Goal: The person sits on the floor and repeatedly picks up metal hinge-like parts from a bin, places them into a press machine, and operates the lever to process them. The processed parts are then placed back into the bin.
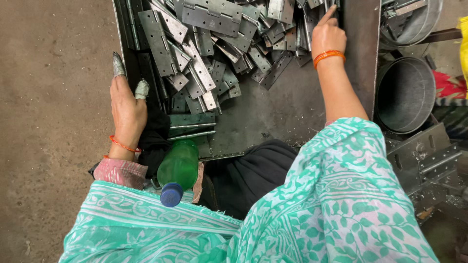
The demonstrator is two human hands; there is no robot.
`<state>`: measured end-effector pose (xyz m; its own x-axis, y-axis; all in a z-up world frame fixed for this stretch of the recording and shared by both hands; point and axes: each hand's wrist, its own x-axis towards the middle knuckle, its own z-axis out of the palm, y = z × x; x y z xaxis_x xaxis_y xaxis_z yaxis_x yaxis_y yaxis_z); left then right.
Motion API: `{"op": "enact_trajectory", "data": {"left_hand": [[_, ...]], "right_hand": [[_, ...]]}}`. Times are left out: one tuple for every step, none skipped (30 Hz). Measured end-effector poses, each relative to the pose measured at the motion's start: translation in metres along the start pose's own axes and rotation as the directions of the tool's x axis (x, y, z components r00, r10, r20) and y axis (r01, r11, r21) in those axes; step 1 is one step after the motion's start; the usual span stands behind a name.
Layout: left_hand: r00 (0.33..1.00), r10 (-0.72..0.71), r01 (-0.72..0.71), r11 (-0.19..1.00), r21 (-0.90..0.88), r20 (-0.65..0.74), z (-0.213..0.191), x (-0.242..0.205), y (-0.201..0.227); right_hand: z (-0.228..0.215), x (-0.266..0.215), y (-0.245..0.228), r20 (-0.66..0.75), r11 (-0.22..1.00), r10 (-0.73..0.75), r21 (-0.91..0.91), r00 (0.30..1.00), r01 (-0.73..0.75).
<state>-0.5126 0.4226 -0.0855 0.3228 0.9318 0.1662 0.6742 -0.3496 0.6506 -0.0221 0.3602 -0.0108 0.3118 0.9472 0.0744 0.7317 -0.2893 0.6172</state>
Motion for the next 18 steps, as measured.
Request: {"op": "enact_trajectory", "data": {"left_hand": [[1.000,-0.022,0.022,1.000,0.013,0.009,-0.002,-0.001,-0.001],[0.999,-0.045,0.045,0.999,0.027,0.018,-0.004,-0.002,-0.001],[0.998,-0.063,0.062,0.997,0.035,0.028,-0.002,-0.001,0.000],[0.998,-0.062,0.061,0.998,0.036,0.026,-0.001,-0.001,0.000],[0.998,-0.062,0.062,0.997,0.037,0.019,0.000,0.000,0.001],[0.998,-0.063,0.063,0.997,0.038,0.011,0.001,0.001,0.002],[0.998,-0.059,0.059,0.998,0.034,0.006,0.000,0.001,0.001],[0.998,-0.055,0.055,0.998,0.031,0.000,0.001,0.002,0.000],[0.999,-0.050,0.050,0.998,0.029,-0.001,0.001,0.001,-0.001],[0.998,-0.061,0.061,0.998,0.035,0.001,0.001,-0.001,-0.002],[0.998,-0.068,0.068,0.997,0.039,0.006,0.002,0.000,-0.003],[0.997,-0.075,0.075,0.996,0.044,0.010,0.003,0.001,-0.003],[0.997,-0.076,0.075,0.996,0.052,0.011,0.005,0.001,-0.004],[0.997,-0.077,0.076,0.995,0.061,0.013,0.007,0.003,-0.005],[0.996,-0.083,0.081,0.994,0.073,0.016,0.007,0.002,-0.006],[0.996,-0.083,0.081,0.994,0.078,0.014,0.008,0.003,-0.008],[0.996,-0.085,0.083,0.993,0.085,0.014,0.010,0.003,-0.010],[0.996,-0.086,0.085,0.992,0.092,0.014,0.012,0.003,-0.013]], "right_hand": [[0.000,-0.007,-0.002,-0.005,1.000,0.001,0.017,1.000,-0.001],[-0.001,-0.016,-0.005,-0.010,0.999,0.001,0.034,1.000,-0.001],[0.000,-0.027,-0.004,-0.014,0.999,0.006,0.047,1.000,-0.006],[0.001,-0.038,-0.006,0.005,0.999,0.011,0.053,1.000,-0.011],[0.003,-0.046,-0.009,0.020,0.998,0.013,0.059,1.000,-0.014],[0.005,-0.055,-0.010,0.024,0.997,0.024,0.070,0.999,-0.026],[0.007,-0.066,-0.012,0.033,0.996,0.034,0.085,0.999,-0.037],[0.010,-0.075,-0.013,0.048,0.995,0.034,0.096,0.998,-0.039],[0.014,-0.088,-0.014,0.069,0.993,0.035,0.107,0.997,-0.042],[0.018,-0.101,-0.015,0.089,0.992,0.036,0.119,0.995,-0.046],[0.021,-0.115,-0.016,0.082,0.990,0.036,0.131,0.996,-0.046],[0.024,-0.128,-0.017,0.075,0.989,0.036,0.142,0.997,-0.046],[0.027,-0.143,-0.017,0.068,0.987,0.036,0.152,0.997,-0.046],[0.030,-0.157,-0.018,0.082,0.984,0.031,0.173,0.996,-0.045],[0.031,-0.172,-0.020,0.098,0.980,0.020,0.197,0.995,-0.039],[0.032,-0.187,-0.021,0.113,0.974,0.010,0.222,0.994,-0.035],[0.033,-0.203,-0.023,0.120,0.966,-0.005,0.256,0.993,-0.026],[0.034,-0.219,-0.024,0.126,0.957,-0.019,0.290,0.992,-0.018]]}}
